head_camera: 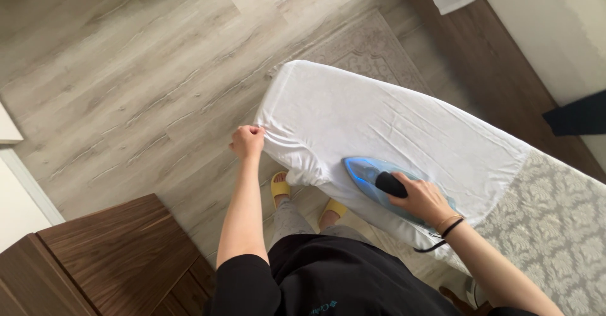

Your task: Ironing a white long-sleeved shirt on an ironing board.

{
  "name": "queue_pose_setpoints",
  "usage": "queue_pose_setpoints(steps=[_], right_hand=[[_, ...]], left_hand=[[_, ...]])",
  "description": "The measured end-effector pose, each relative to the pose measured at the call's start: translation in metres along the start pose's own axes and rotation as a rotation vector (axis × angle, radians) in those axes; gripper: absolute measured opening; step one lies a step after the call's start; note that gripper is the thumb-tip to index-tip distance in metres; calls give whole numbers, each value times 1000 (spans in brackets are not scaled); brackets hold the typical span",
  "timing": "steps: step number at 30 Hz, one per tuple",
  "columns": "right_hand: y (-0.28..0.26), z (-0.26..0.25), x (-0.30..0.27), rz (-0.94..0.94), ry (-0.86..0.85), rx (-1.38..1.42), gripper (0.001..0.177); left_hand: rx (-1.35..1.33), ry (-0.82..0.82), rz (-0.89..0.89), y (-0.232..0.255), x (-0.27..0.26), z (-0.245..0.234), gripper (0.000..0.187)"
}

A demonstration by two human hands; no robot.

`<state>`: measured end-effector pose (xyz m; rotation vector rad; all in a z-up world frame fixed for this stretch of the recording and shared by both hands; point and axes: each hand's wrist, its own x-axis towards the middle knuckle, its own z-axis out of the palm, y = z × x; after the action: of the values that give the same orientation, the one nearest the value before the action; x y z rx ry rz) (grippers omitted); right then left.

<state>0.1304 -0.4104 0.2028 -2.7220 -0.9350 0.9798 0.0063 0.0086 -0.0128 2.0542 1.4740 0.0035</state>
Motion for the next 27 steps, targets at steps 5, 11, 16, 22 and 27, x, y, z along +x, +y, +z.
queue_pose_setpoints(steps=[5,11,16,22,27], right_hand=[[-76,-16,57,-119,70,74,52],[-170,-20,149,-340,190,118,43],[-195,-26,187,-375,242,124,40],[-152,-41,155,-287,170,120,39],[-124,-41,132,-177,136,52,42]], left_hand=[[-4,5,-6,-5,0,7,18],[-32,11,54,-6,-4,4,23],[-72,-13,50,-14,-2,8,22],[-42,11,89,-11,-3,8,26],[-62,-8,83,-9,-5,2,23]])
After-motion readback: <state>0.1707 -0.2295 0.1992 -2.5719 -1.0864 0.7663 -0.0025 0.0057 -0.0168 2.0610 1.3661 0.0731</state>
